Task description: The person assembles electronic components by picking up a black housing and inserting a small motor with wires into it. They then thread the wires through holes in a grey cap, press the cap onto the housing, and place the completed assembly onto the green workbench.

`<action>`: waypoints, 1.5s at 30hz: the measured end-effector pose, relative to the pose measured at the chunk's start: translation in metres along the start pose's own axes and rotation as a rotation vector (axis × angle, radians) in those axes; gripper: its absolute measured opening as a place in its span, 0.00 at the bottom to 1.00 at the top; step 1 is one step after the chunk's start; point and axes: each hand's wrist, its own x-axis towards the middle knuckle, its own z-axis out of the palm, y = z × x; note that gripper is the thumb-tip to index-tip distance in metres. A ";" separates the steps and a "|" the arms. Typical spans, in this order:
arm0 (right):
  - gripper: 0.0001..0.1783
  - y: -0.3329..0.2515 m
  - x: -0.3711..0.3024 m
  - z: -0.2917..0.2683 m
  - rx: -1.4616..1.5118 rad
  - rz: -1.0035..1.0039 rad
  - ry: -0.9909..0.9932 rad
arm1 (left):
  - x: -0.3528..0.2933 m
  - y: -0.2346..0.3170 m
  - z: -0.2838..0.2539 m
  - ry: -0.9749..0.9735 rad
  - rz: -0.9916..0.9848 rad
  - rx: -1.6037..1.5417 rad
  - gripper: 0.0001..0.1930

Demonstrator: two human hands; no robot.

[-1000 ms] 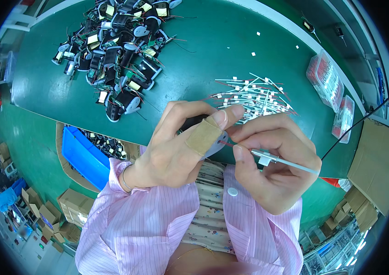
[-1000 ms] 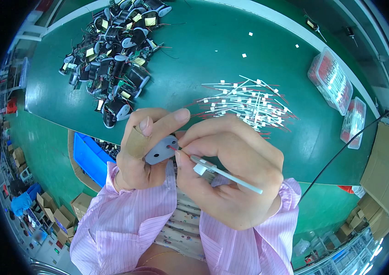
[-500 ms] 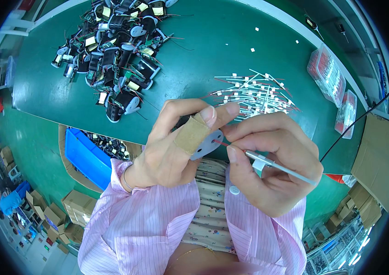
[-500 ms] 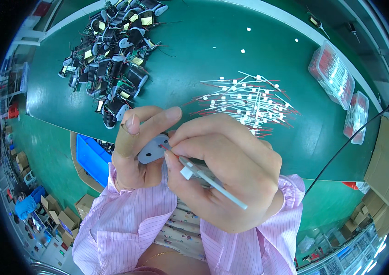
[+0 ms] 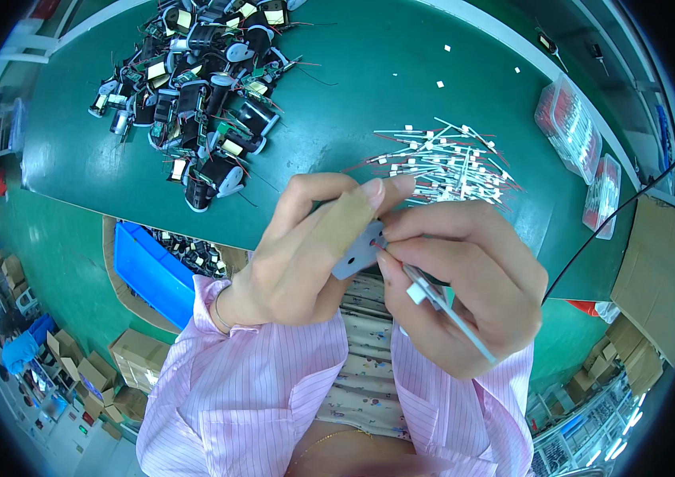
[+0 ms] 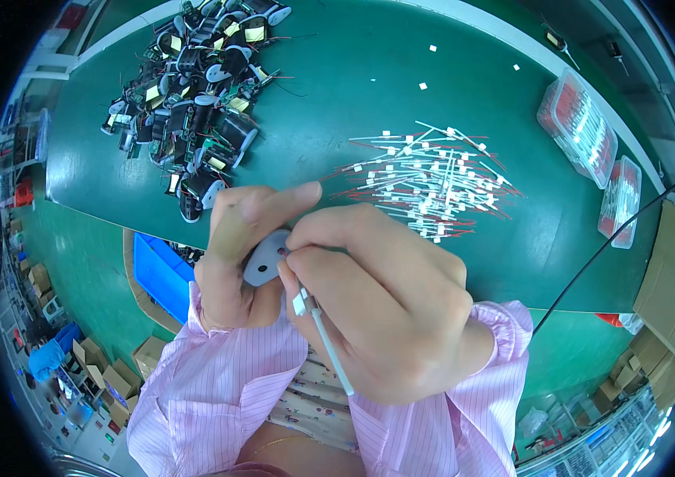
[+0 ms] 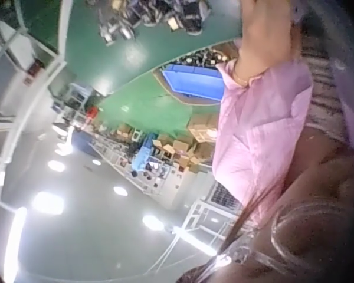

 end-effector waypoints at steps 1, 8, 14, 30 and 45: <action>0.13 0.003 0.000 0.002 -0.021 -0.060 0.033 | 0.002 0.001 -0.004 0.003 0.000 0.001 0.33; 0.15 -0.005 0.009 -0.023 0.115 0.167 -0.233 | 0.001 -0.003 -0.017 -0.129 -0.201 -0.231 0.25; 0.17 0.003 -0.002 -0.014 0.162 0.178 -0.163 | 0.003 0.007 -0.014 -0.166 -0.302 -0.223 0.28; 0.08 0.010 -0.004 -0.018 -0.197 0.184 -0.265 | -0.008 -0.003 -0.015 -0.141 -0.536 -0.610 0.22; 0.06 0.018 -0.013 0.006 -0.208 0.099 -0.202 | -0.011 -0.006 -0.011 -0.109 -0.407 -0.305 0.17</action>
